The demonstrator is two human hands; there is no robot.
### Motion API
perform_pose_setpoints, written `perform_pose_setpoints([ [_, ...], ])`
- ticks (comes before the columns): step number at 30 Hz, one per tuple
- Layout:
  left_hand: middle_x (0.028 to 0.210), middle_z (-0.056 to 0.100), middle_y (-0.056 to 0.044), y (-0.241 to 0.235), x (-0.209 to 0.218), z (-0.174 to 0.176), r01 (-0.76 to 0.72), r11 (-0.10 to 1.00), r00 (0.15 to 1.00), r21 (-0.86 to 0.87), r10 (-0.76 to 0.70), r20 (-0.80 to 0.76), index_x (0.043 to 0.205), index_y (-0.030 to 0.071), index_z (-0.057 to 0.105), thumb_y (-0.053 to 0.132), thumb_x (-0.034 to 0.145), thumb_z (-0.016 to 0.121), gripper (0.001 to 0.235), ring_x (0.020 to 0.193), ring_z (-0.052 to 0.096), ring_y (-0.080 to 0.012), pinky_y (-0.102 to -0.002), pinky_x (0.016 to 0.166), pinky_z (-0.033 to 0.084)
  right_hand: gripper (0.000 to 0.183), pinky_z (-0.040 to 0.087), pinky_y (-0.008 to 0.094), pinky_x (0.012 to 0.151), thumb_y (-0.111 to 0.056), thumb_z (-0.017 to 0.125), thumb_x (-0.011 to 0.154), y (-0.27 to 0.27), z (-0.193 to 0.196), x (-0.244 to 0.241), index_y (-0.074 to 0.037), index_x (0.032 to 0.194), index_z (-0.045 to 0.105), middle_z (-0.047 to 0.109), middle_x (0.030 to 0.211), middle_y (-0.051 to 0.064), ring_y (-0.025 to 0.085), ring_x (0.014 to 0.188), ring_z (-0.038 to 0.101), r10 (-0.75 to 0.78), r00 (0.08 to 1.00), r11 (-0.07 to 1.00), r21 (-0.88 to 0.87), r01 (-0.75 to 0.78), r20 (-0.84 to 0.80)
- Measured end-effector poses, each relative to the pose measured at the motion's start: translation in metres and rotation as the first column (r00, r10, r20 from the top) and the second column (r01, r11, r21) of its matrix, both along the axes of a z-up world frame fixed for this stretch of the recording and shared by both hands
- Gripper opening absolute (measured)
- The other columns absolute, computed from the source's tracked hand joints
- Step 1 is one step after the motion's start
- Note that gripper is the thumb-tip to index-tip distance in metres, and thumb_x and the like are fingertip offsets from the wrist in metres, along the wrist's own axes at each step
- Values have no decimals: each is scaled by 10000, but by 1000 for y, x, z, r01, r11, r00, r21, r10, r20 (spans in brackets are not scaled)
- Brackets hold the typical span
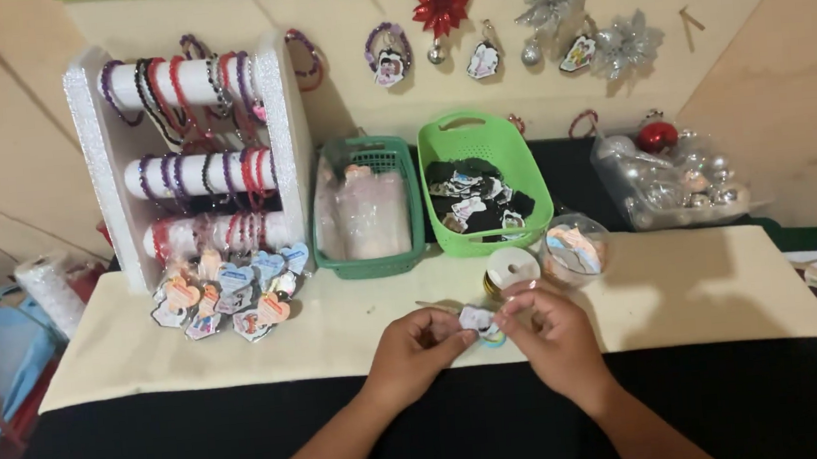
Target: The recorder is packaging small craft items into plastic bags and tying them with gold ribbon.
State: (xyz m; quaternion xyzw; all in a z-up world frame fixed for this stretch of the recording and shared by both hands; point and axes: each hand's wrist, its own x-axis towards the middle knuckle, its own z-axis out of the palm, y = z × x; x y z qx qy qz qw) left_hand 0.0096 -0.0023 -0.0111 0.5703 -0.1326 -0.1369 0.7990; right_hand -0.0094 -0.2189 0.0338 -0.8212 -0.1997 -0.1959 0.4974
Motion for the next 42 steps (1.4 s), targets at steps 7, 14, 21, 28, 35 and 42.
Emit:
perform_pose_setpoints([
  [7,821,688,-29,1,6,-10,-84,995,996,44,82,34,1000,-51,738,80,941,782,150,692,557,-61,-203,607,430,115,420,199,563,-118,799,844,-2,-17,4,-38,908,747,701,1074,24,42,695,568,-65,961,977,180,116,-270],
  [14,827,703,11,1,0,-3,-53,999,999,-15,52,-6,987,14,727,71,901,760,109,684,559,-35,-197,591,422,134,453,198,599,-132,806,864,0,-25,-1,-42,954,764,734,985,30,37,714,606,-65,945,969,205,136,-320],
  [21,789,686,-2,1,0,-10,-77,996,996,54,79,-29,1014,-25,752,83,922,763,143,620,494,-44,-212,527,365,129,476,199,611,-110,795,842,-2,-21,2,-15,924,765,705,1154,51,54,763,618,-50,958,987,133,91,-282],
  [28,889,751,-17,0,6,-3,-102,995,995,16,103,-17,1031,-22,736,84,913,740,159,781,650,-51,-201,709,517,124,534,220,785,-70,704,957,-9,-23,6,30,989,771,700,1171,106,95,967,660,157,940,943,329,-52,-302],
  [35,886,736,-23,0,8,-5,-84,996,996,-7,84,40,1021,-23,734,53,908,762,138,743,601,-48,-199,650,459,134,501,203,751,-49,718,886,-8,-10,6,8,995,774,693,1238,87,78,894,635,135,928,974,219,-59,-348],
  [42,875,745,-18,1,-2,-1,-33,999,999,-11,33,-12,1040,-15,741,46,909,759,146,681,563,-15,-180,564,395,128,506,209,676,-75,781,863,-2,-20,0,-3,970,780,692,1168,79,60,779,631,29,944,971,232,51,-330],
])
